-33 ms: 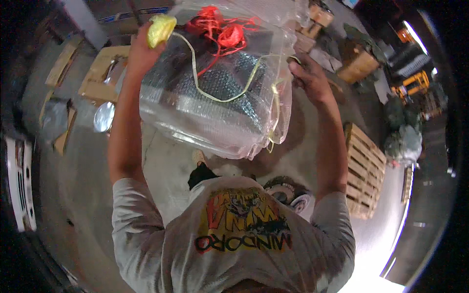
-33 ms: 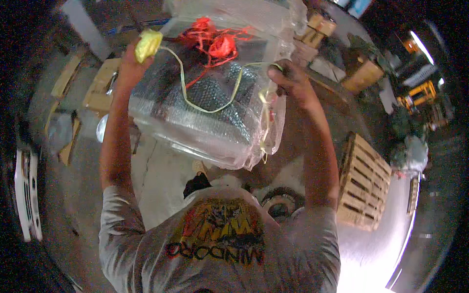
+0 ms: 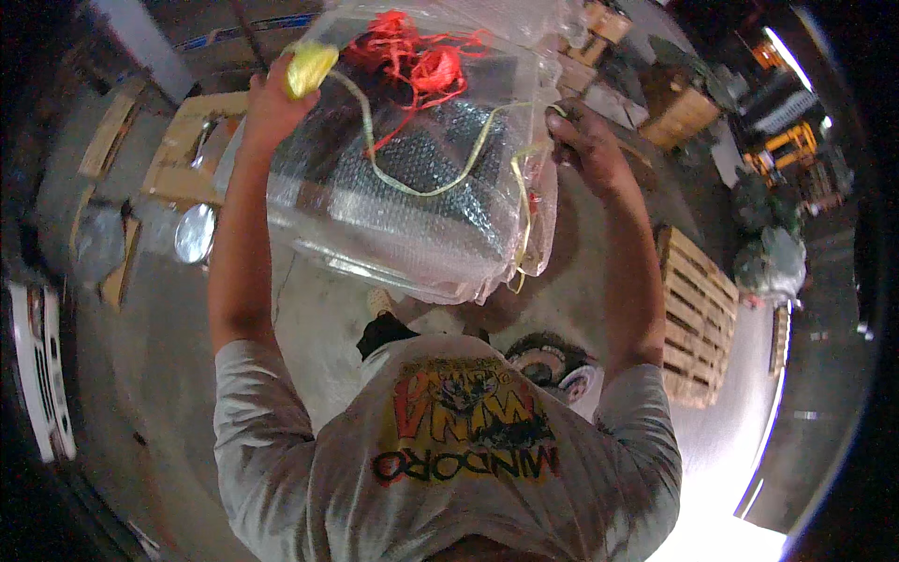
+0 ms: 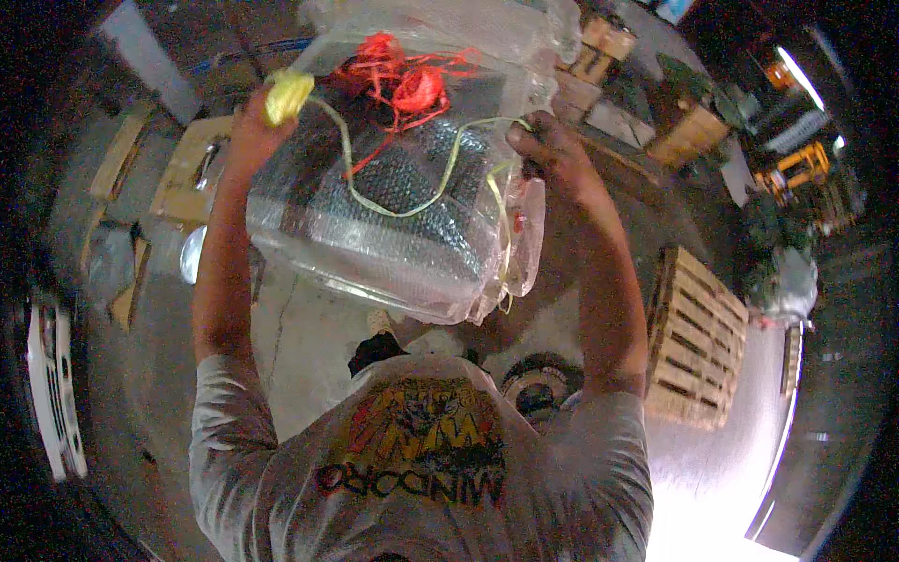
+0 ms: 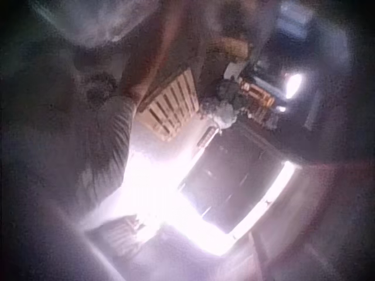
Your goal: The person places several rolls of wire into a green sack, ties the sack closed, and then secures a bundle of bubble-wrapped items with a yellow strap. The person then ties the green sack shut again.
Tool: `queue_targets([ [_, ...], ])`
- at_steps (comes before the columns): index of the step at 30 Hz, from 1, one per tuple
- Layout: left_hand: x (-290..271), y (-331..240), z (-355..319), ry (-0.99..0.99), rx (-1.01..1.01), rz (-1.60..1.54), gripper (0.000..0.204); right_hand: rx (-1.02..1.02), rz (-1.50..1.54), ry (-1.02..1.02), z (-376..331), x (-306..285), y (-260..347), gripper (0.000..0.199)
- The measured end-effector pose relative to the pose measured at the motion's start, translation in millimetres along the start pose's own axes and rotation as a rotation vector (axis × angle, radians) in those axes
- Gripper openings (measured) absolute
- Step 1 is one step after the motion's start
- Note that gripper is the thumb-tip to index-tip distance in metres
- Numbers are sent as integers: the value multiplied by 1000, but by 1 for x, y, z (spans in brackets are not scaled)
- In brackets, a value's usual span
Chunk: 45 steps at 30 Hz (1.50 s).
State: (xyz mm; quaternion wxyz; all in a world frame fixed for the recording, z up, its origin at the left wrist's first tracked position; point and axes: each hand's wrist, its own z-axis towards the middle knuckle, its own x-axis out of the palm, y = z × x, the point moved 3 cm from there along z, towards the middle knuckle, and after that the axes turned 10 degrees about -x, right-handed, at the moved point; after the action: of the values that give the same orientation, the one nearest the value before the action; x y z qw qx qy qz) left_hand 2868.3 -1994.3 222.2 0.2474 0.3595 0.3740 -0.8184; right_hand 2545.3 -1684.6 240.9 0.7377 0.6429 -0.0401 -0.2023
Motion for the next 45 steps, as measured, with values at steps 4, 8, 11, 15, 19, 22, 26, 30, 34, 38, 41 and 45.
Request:
queue_targets([
  [4,61,-44,32,184,211,-80,95,-118,-107,25,41,24,-14,33],
  [8,102,-172,11,519,515,-505,75,17,-72,140,59,19,-27,32],
  [11,118,-194,18,770,483,-551,52,127,-189,186,47,-15,-27,27],
  [15,111,-144,80,366,380,-491,33,416,-351,232,-16,-64,-40,31],
  [19,100,-109,140,342,156,-347,41,500,-323,232,-93,-116,-79,37],
  [22,95,-97,123,424,-24,-433,44,559,-519,113,-134,-159,-106,38],
  [26,79,-78,3,266,54,-97,50,210,-381,-184,-135,-146,-119,39],
  [30,32,-48,-69,132,112,-141,58,244,-337,-26,-111,-86,-99,28],
  [34,-37,79,-66,-202,-275,-379,44,178,-222,51,-38,12,-64,30],
  [38,-19,306,-68,-281,-799,-806,43,57,-715,174,34,146,-32,23],
  [41,60,469,-113,-141,-1065,-781,41,60,-691,172,76,261,-29,22],
  [45,206,597,-207,341,-1233,-563,44,79,-648,-67,131,393,-46,19],
])
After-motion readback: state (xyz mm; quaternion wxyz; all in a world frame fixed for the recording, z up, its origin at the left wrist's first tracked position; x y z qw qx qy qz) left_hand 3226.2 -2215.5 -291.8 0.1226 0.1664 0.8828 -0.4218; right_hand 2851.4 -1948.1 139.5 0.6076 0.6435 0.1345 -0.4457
